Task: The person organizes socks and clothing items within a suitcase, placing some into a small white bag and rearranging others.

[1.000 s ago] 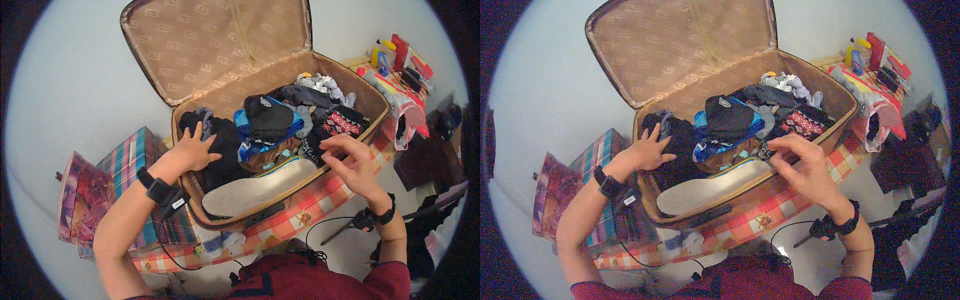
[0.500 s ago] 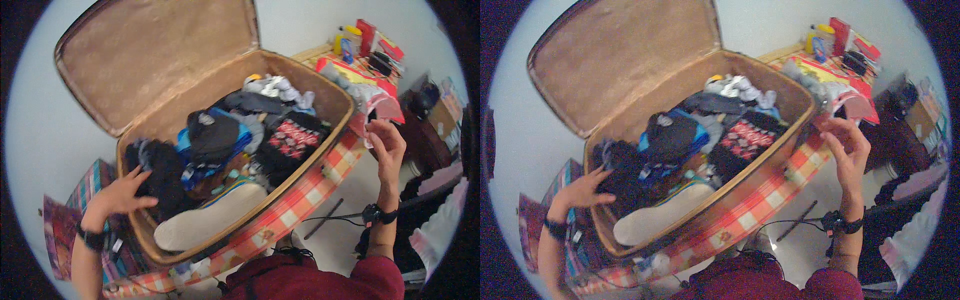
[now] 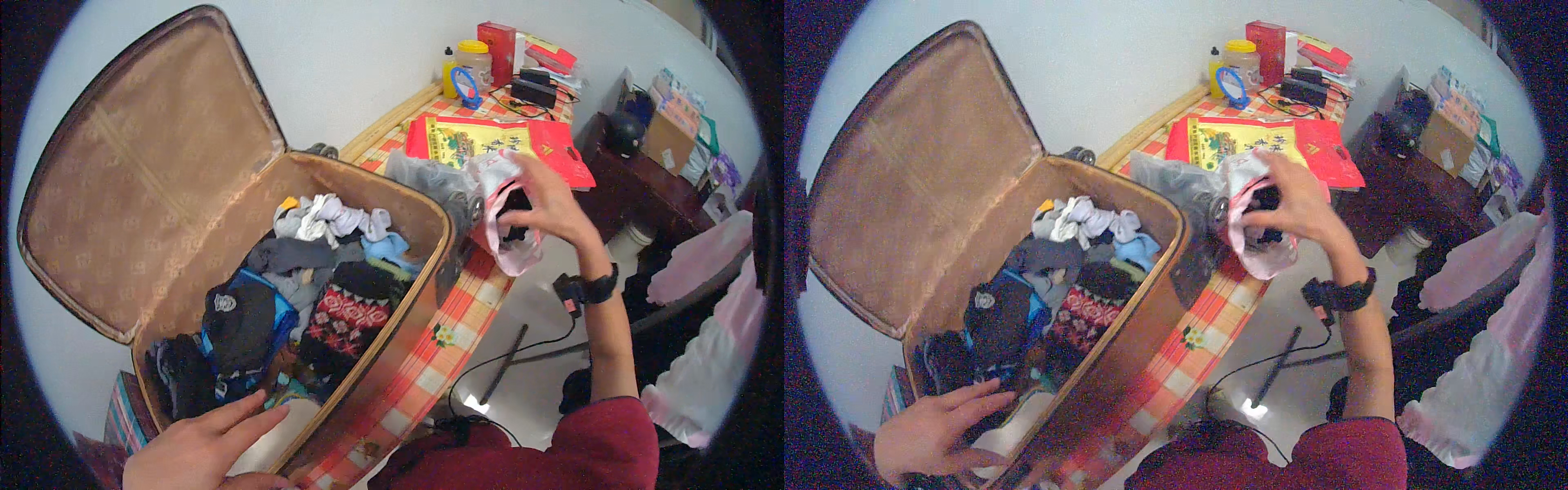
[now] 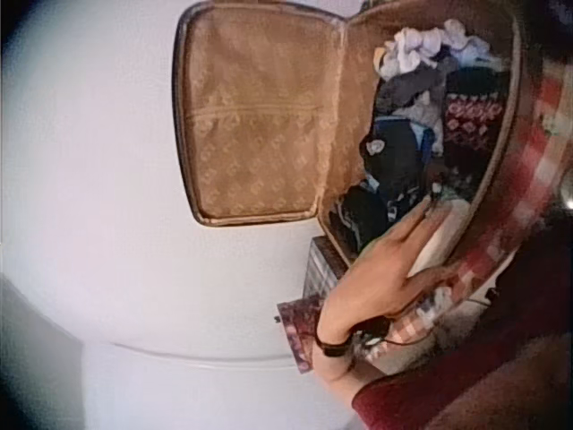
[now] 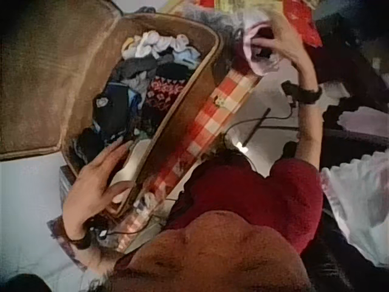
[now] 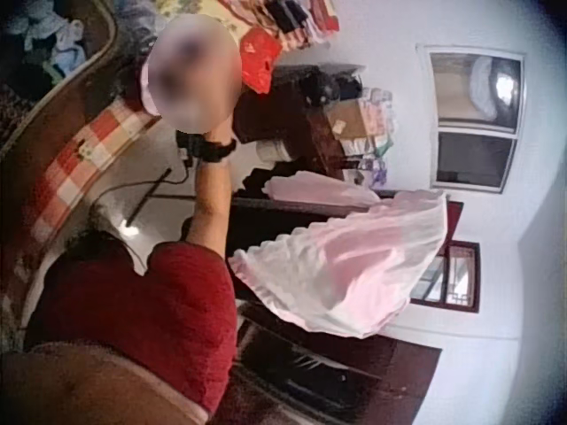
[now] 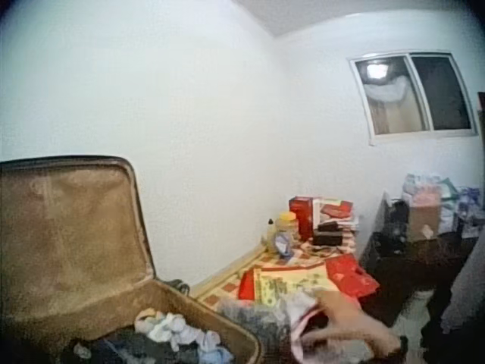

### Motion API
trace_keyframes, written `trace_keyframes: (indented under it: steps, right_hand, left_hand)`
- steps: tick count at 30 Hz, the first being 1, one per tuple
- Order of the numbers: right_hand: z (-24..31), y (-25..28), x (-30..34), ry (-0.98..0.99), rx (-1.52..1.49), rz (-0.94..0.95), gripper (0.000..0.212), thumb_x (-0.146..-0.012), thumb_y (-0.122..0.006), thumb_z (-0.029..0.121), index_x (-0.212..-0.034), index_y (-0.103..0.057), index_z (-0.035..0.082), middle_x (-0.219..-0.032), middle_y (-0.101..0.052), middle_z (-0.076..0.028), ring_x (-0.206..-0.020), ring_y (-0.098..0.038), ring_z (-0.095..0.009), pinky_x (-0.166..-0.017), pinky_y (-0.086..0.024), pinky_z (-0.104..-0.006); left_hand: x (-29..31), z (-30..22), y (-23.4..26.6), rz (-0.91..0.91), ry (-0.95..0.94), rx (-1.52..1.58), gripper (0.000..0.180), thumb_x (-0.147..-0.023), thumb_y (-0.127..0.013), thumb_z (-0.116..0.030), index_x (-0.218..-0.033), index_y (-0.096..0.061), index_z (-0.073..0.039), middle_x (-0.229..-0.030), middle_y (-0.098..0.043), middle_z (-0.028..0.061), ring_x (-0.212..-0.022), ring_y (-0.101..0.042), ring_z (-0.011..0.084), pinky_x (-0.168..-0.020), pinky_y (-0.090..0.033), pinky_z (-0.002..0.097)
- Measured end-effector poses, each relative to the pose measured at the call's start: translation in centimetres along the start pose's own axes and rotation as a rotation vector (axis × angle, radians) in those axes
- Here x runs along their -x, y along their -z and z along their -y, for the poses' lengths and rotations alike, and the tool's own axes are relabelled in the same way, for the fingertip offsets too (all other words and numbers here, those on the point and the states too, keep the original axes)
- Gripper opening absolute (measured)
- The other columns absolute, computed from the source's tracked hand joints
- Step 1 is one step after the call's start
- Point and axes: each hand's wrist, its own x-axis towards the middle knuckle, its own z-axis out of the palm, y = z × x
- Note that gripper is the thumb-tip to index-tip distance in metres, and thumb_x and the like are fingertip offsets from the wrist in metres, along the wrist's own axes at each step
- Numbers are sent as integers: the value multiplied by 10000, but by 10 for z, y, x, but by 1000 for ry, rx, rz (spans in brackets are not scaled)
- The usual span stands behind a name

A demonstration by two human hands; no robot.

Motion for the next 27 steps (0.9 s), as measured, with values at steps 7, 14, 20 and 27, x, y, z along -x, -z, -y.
trace_keyframes:
  steps: [7, 14, 20, 27]
  right_hand:
    - [-17, -45, 4, 30, 152, 216, 956, -571, -755, 418, -1330, -298, 59, -1253, -413, -249, -1090, -462, -410, -926, -385, -441]
    - [-13, -11, -41, 47, -540, 429, 807, -646, -713, 275, -1315, -333, 34, -1292, -419, -187, -1185, -430, -298, -979, -358, -375]
    - [-3, -48, -102, 268, -186, 407, 646, -712, -663, 214, -1272, -394, 39, -1219, -481, -180, -1139, -463, -301, -934, -386, -399]
    - [-24, -98, -144, 279, -3, 274, 171, -681, -577, 114, -806, -626, 8, -752, -602, -238, -750, -605, -383, -670, -483, -456]
  left_hand:
    - [-73, -8, 26, -182, -150, 61, 581, -719, -707, -278, -1193, -490, -23, -1111, -549, 215, -978, -565, 362, -841, -462, 377]
    - [-122, -20, 57, -272, -27, 319, 413, -768, -672, -130, -1143, -538, -21, -985, -622, 114, -920, -600, 187, -794, -478, 306]
    - [-155, -10, 58, -326, -75, 391, 338, -790, -650, -132, -1091, -555, -10, -954, -632, 110, -838, -616, 181, -719, -495, 299]
    - [-162, 11, 56, -377, 8, 480, 286, -802, -634, -105, -1067, -573, -15, -915, -636, 84, -818, -601, 130, -702, -475, 260]
